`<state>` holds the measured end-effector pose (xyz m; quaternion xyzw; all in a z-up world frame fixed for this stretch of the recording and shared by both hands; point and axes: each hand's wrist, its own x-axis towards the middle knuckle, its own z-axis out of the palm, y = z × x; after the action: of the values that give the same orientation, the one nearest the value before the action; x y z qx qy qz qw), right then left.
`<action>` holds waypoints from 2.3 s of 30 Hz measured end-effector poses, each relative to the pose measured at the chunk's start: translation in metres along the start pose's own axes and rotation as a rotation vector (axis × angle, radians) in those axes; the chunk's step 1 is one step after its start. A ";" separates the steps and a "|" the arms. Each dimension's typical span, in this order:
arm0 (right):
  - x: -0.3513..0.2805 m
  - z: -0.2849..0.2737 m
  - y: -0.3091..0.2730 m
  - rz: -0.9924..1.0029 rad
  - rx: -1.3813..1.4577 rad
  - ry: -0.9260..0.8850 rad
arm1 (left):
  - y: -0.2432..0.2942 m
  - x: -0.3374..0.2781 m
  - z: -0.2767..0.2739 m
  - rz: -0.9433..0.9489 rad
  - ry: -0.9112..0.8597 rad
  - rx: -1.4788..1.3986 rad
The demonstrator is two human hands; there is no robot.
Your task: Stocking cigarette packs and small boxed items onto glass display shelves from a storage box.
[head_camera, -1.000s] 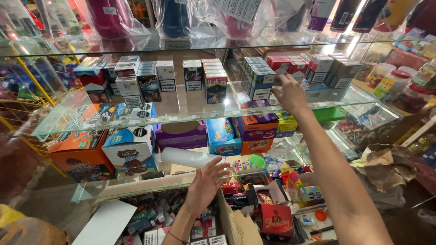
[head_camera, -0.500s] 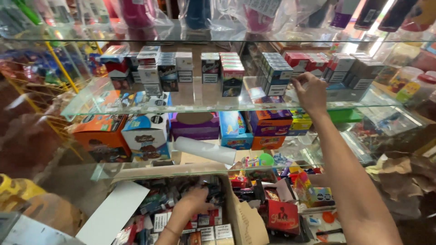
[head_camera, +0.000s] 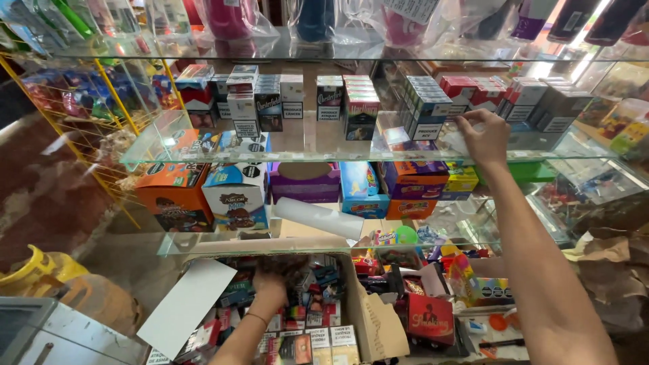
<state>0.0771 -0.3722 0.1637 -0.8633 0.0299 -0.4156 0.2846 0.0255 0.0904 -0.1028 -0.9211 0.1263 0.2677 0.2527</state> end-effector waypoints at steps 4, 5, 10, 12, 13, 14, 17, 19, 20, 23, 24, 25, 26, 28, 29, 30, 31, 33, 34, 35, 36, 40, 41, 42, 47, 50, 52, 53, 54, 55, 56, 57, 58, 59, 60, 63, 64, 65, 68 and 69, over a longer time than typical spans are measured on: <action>0.002 -0.003 0.010 0.021 -0.050 0.021 | 0.000 0.012 0.014 0.027 0.127 -0.004; 0.001 -0.004 0.010 0.075 -0.004 0.022 | -0.003 0.005 0.012 0.051 0.095 -0.108; -0.025 -0.018 -0.010 0.122 0.191 0.066 | -0.022 0.011 0.069 0.240 0.798 0.022; -0.053 -0.029 -0.050 0.338 0.417 0.159 | -0.038 -0.041 0.027 0.331 0.657 0.070; -0.070 -0.033 -0.067 0.338 0.417 0.166 | -0.045 -0.061 0.005 0.332 0.661 0.075; -0.086 -0.037 -0.084 0.380 0.515 0.182 | -0.052 -0.083 -0.017 0.363 0.506 -0.360; -0.138 -0.049 -0.156 0.487 0.534 0.171 | -0.063 -0.140 -0.068 0.527 0.553 -1.011; -0.175 -0.045 -0.187 0.556 0.454 0.141 | -0.059 -0.159 -0.087 0.671 0.772 -1.232; -0.192 -0.037 -0.192 0.572 0.441 0.106 | -0.054 -0.160 -0.094 0.689 0.824 -1.541; -0.237 -0.010 -0.192 0.491 0.419 0.080 | -0.033 -0.163 -0.110 0.653 0.722 -2.156; -0.247 0.000 -0.190 0.381 0.421 0.093 | -0.026 -0.163 -0.118 0.592 0.574 -2.443; -0.256 0.007 -0.185 0.382 0.418 0.095 | -0.016 -0.152 -0.117 0.596 0.571 -2.443; -0.264 0.013 -0.180 0.387 0.474 0.048 | -0.006 -0.141 -0.116 0.637 0.550 -2.544; -0.270 0.024 -0.174 0.381 0.535 0.016 | 0.009 -0.113 -0.116 0.701 0.536 -2.633; -0.272 0.025 -0.171 0.350 0.521 -0.007 | 0.019 -0.099 -0.111 0.760 0.538 -2.710; -0.275 0.025 -0.169 0.319 0.508 -0.029 | 0.028 -0.085 -0.106 0.821 0.538 -2.787; -0.273 0.024 -0.170 0.314 0.506 -0.026 | 0.033 -0.074 -0.101 0.829 0.540 -2.787; -0.273 0.022 -0.172 0.313 0.565 -0.099 | 0.043 -0.054 -0.087 0.803 0.392 -2.860; -0.268 0.022 -0.177 0.308 0.566 -0.102 | 0.039 -0.061 -0.093 0.804 0.398 -2.864; -0.265 0.021 -0.183 0.280 0.591 -0.106 | 0.036 -0.070 -0.096 0.869 0.271 -2.904; -0.263 0.021 -0.188 0.251 0.617 -0.109 | 0.033 -0.079 -0.099 0.936 0.141 -2.939; -0.259 0.048 -0.179 -0.046 0.549 -0.110 | 0.030 -0.069 -0.096 0.896 0.121 -2.901; -0.257 0.053 -0.180 -0.154 0.528 -0.106 | 0.030 -0.069 -0.095 0.960 0.093 -2.851; -0.256 0.059 -0.181 -0.261 0.507 -0.102 | 0.030 -0.068 -0.094 1.021 0.066 -2.799; -0.247 0.099 -0.182 -0.528 0.245 -0.076 | 0.032 -0.069 -0.087 1.233 0.020 -2.758; -0.266 0.115 -0.189 -0.558 0.115 -0.191 | 0.035 -0.054 -0.076 1.324 -0.025 -2.784; -0.280 0.116 -0.190 -0.548 0.082 -0.294 | 0.038 -0.044 -0.074 1.397 -0.049 -2.804; -0.286 0.115 -0.189 -0.576 0.090 -0.336 | 0.038 -0.041 -0.072 1.457 -0.069 -2.826; -0.293 0.115 -0.189 -0.604 0.098 -0.378 | 0.036 -0.038 -0.070 1.518 -0.091 -2.846; -0.296 0.115 -0.185 -0.606 0.096 -0.375 | 0.032 -0.044 -0.076 1.524 -0.091 -2.842; -0.299 0.116 -0.181 -0.657 0.126 -0.343 | 0.027 -0.050 -0.083 1.434 -0.124 -2.901; -0.304 0.117 -0.176 -0.707 0.156 -0.315 | 0.024 -0.056 -0.088 1.338 -0.158 -2.962; -0.301 0.112 -0.172 -0.709 0.155 -0.315 | 0.024 -0.058 -0.091 1.342 -0.158 -2.962; -0.302 0.106 -0.170 -0.630 0.146 -0.332 | 0.024 -0.063 -0.092 1.295 -0.151 -2.932; -0.303 0.100 -0.168 -0.551 0.137 -0.348 | 0.025 -0.067 -0.093 1.248 -0.145 -2.900; -0.283 0.102 -0.167 -0.542 0.051 -0.292 | 0.022 -0.092 -0.106 1.091 -0.156 -2.909; -0.279 0.106 -0.172 -0.536 0.049 -0.296 | 0.023 -0.090 -0.103 1.084 -0.164 -2.911; -0.274 0.109 -0.175 -0.564 0.036 -0.253 | 0.026 -0.087 -0.101 1.124 -0.139 -2.889; -0.274 0.114 -0.192 -0.584 0.043 -0.252 | 0.030 -0.076 -0.094 1.220 -0.071 -2.836; -0.275 0.116 -0.198 -0.579 0.065 -0.288 | 0.029 -0.070 -0.093 1.281 -0.021 -2.798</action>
<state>-0.0545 -0.0730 0.0162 -0.8765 -0.2709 -0.3535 0.1831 -0.0034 0.0230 -0.0080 -0.2049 0.1423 0.2348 -0.9395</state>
